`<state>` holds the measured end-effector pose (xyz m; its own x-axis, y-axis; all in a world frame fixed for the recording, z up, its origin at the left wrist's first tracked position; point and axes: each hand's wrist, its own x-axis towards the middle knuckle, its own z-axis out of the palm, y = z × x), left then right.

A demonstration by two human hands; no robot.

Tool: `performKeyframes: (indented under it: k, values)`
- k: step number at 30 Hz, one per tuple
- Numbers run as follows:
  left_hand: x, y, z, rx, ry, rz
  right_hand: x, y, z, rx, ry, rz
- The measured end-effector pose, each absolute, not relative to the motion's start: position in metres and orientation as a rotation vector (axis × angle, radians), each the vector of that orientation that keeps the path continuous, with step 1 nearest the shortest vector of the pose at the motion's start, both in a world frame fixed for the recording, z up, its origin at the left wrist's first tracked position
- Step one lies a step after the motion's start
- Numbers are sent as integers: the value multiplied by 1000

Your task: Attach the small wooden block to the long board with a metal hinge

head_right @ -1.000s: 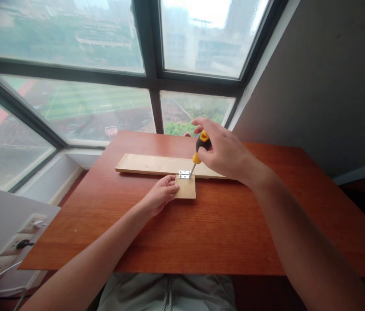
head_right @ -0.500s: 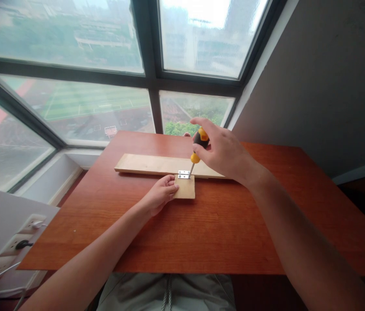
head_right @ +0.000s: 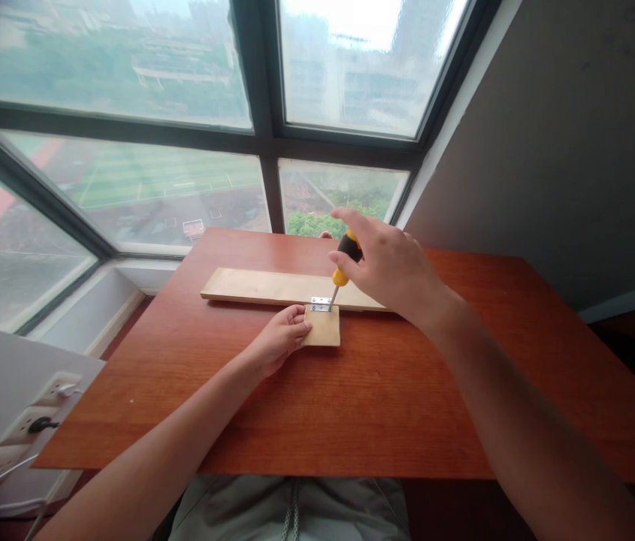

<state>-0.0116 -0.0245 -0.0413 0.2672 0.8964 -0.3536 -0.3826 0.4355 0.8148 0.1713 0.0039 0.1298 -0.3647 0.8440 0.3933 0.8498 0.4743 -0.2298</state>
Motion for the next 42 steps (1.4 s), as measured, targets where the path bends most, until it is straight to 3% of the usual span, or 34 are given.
performKeyframes:
  k: [3, 10, 16, 23, 28, 35, 42]
  values:
    - [-12, -24, -42, 667, 914, 960, 170, 5, 126, -1484, -2238, -188]
    - [-12, -24, -43, 670, 920, 953, 173, 6, 130, -1230, -2304, 250]
    - [-11, -25, -41, 665, 927, 955, 168, 4, 125, -1518, -2241, -251]
    - [-12, -24, -41, 669, 925, 947, 169, 2, 130, -1211, -2327, 258]
    - [-12, -24, -42, 675, 915, 951, 161, -2, 130, -1529, -2257, -249]
    - [-12, -25, -42, 676, 909, 954, 162, 3, 132, -1294, -2320, 110]
    - [-12, -24, -42, 676, 919, 954, 159, 7, 126, -1581, -2219, -267]
